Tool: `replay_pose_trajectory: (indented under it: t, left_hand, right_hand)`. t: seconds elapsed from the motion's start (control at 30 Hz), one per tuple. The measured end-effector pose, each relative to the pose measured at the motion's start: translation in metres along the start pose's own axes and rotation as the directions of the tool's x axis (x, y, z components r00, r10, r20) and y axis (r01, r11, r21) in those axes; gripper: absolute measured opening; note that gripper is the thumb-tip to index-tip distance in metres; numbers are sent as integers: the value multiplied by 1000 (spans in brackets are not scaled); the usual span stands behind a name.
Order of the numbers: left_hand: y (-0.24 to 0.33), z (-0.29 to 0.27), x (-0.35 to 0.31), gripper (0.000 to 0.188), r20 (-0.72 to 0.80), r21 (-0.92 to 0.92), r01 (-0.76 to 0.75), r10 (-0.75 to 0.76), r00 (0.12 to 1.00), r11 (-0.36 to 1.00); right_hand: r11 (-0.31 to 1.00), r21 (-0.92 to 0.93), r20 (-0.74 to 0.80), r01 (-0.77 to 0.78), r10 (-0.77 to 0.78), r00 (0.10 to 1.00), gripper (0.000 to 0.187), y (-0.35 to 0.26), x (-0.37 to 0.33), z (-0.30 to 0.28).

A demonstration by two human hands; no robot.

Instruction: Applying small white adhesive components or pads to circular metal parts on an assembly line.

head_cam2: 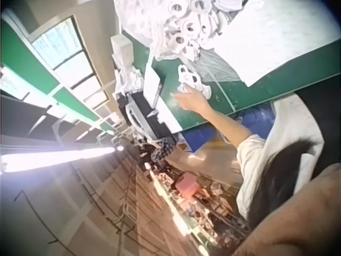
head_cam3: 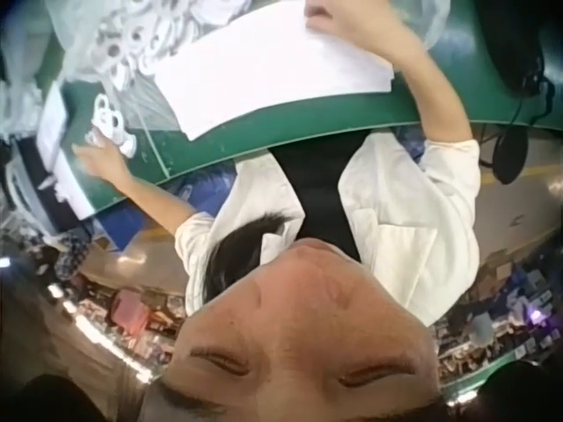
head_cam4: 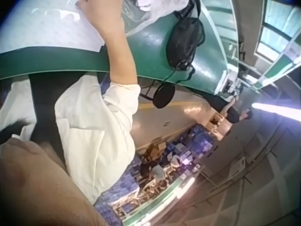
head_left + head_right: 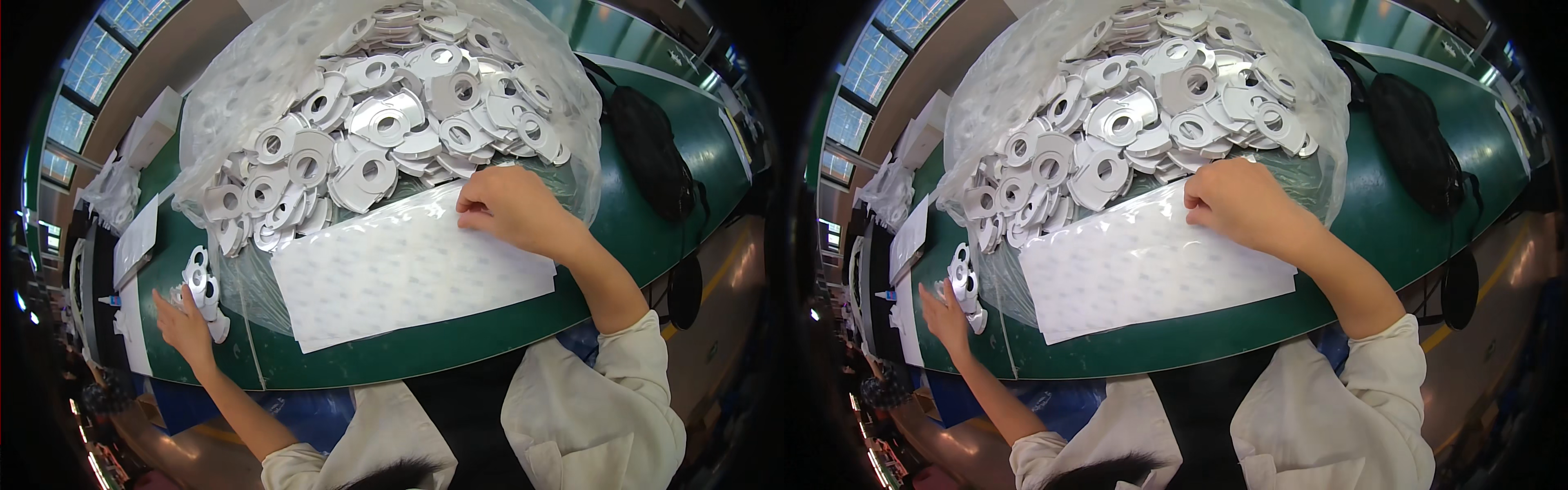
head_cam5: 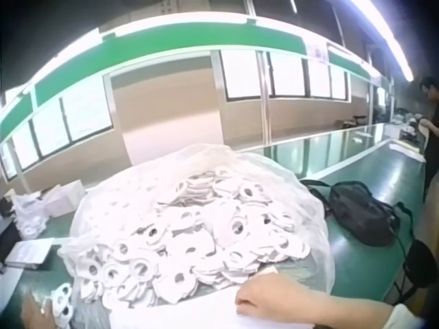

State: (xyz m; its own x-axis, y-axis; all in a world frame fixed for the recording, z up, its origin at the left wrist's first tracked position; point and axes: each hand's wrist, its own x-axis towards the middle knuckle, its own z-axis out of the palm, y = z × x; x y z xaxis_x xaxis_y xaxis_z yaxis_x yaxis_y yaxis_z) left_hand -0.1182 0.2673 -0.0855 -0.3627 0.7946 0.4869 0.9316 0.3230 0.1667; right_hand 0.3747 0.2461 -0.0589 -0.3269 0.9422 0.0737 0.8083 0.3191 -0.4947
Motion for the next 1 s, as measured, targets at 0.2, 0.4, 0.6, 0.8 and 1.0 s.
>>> replay_pose_trajectory:
  t: [0.2, 0.4, 0.6, 0.8, 1.0]
  left_hand:
    - [61, -15, -4, 55, -164, -26, -341, 332, 929, 940]
    - [207, -26, -40, 53, 20, -535, -515, 619, 785, 670]
    - [258, 7, -63, 62, 11, -491, -667, 769, 639, 561]
    - [256, 10, -59, 62, -27, -569, -600, 716, 697, 562]
    - [254, -1, -63, 62, -56, -622, -576, 704, 708, 530]
  right_hand:
    - [997, -71, -35, 26, -28, 999, 25, 0, -3, 10]
    - [996, -84, -31, -24, 22, 999, 26, -3, -5, 11]
    - [996, -84, -23, 13, -15, 1000, 27, -2, 1, 12]
    - [998, -50, 93, -34, 39, 995, 27, 1, 12, 7]
    - [994, 57, 258, -89, 71, 964, 28, 3, 20, 1]
